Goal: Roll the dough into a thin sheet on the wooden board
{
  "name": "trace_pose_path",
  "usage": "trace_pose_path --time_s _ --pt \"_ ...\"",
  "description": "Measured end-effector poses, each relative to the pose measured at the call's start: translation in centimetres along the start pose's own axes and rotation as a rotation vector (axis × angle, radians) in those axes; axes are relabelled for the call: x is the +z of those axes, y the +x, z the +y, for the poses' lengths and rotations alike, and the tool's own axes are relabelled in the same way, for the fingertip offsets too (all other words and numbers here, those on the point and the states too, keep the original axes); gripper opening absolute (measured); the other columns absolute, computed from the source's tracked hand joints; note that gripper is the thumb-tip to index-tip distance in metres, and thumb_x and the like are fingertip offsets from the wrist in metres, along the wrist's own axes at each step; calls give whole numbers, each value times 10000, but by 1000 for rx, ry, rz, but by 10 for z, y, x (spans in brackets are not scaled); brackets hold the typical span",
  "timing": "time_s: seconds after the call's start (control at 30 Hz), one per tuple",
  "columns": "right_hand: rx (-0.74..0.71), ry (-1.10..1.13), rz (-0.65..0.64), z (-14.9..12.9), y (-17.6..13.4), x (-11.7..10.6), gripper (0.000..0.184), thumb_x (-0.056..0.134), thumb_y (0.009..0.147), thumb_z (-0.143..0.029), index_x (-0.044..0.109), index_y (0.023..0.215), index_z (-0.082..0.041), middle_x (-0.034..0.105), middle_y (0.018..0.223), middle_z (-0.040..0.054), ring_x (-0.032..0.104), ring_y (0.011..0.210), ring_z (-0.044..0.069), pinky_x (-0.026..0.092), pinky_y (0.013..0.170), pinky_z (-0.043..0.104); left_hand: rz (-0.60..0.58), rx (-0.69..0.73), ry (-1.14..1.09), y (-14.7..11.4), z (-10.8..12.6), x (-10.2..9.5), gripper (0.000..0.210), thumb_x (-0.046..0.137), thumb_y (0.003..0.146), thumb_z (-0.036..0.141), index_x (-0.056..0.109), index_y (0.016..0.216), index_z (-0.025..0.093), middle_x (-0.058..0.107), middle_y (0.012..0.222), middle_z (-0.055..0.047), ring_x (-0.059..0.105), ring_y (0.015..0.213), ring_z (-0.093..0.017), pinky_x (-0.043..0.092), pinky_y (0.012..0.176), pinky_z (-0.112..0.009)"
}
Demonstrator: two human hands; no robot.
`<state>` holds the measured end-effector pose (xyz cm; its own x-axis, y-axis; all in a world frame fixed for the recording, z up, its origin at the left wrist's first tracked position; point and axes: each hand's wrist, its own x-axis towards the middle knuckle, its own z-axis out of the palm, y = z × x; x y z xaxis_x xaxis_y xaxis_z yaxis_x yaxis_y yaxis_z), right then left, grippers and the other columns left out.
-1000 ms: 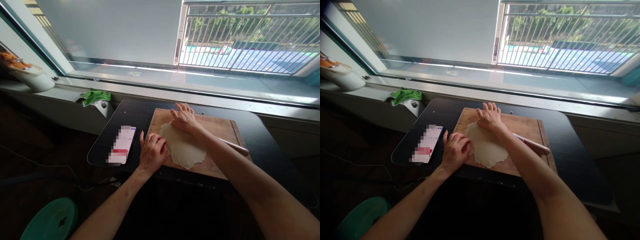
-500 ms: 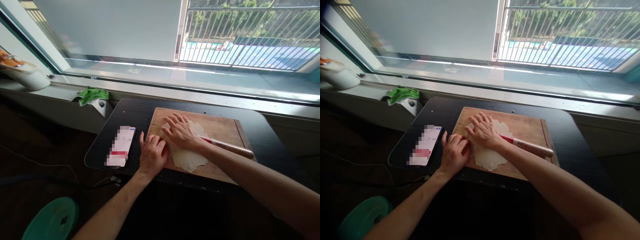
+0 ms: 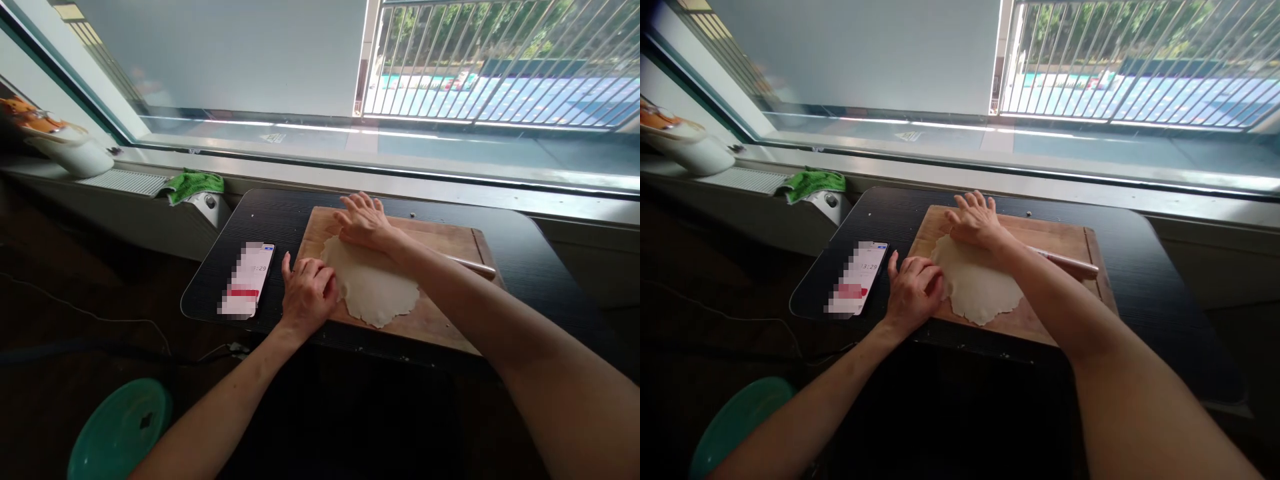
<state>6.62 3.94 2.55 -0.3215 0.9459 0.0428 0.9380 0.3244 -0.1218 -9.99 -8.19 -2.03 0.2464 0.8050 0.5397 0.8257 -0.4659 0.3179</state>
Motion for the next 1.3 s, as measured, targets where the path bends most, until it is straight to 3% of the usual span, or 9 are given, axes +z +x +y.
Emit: trace_pose_path --time_s 0.07,0.23,0.37,0.57,0.77,0.9,1.0,1.17,1.3 --pt "-10 -42 -17 4 3 -1 526 476 949 -509 552 1418 -284 398 1584 117 277 1461 422 281 1110 681 0 3 -4 0 0 0 134 589 924 197 698 850 221 691 960 -41 613 998 -235 187 1200 -596" --pt "-161 18 48 -10 -15 7 552 289 1023 -511 494 1463 -248 494 1521 96 293 1470 309 272 1170 549 15 27 12 -2 -1 1 127 609 893 178 692 807 221 688 940 -48 605 1016 -251 183 1197 -591" --pt "-61 -33 132 1 0 6 598 399 986 -525 465 1479 -192 427 1560 151 236 1491 352 207 1181 597 40 23 0 -2 -1 1 138 597 901 186 704 823 222 667 863 -34 600 945 -232 246 1169 -545" --pt "-147 40 -22 -3 -10 5 561 322 1005 -526 466 1479 -262 452 1557 91 296 1471 316 296 1159 544 10 20 18 -2 0 -1 182 573 909 184 702 784 219 627 752 -22 586 863 -221 288 1128 -522" --pt "-17 -10 54 6 5 2 600 370 979 -533 459 1493 -235 411 1579 121 256 1485 370 244 1164 623 7 10 6 -1 0 -2 180 571 913 191 703 796 227 645 758 -13 593 866 -215 268 1146 -518" --pt "-109 24 -10 1 -6 5 563 318 1003 -538 497 1457 -258 485 1527 100 333 1449 331 326 1136 551 -1 11 16 -1 0 -2 186 571 906 185 693 771 225 634 761 -19 588 867 -220 270 1147 -528" --pt "-154 40 13 -2 -10 8 603 289 1011 -565 463 1487 -239 499 1521 97 310 1469 299 277 1180 511 -5 24 25 -1 0 -2 185 571 896 182 687 758 220 621 750 -22 585 862 -223 271 1147 -531" --pt "16 -38 31 13 11 1 609 416 974 -551 459 1485 -222 411 1572 144 286 1470 363 280 1143 601 10 19 7 -1 0 -1 188 559 914 184 695 789 219 640 763 -14 590 864 -214 259 1151 -531" --pt "-120 -1 -32 4 -5 4 520 350 999 -536 545 1399 -267 475 1532 102 349 1432 328 353 1105 545 0 12 12 -1 0 -1 176 577 892 181 688 762 221 624 753 -16 584 863 -219 270 1147 -532"
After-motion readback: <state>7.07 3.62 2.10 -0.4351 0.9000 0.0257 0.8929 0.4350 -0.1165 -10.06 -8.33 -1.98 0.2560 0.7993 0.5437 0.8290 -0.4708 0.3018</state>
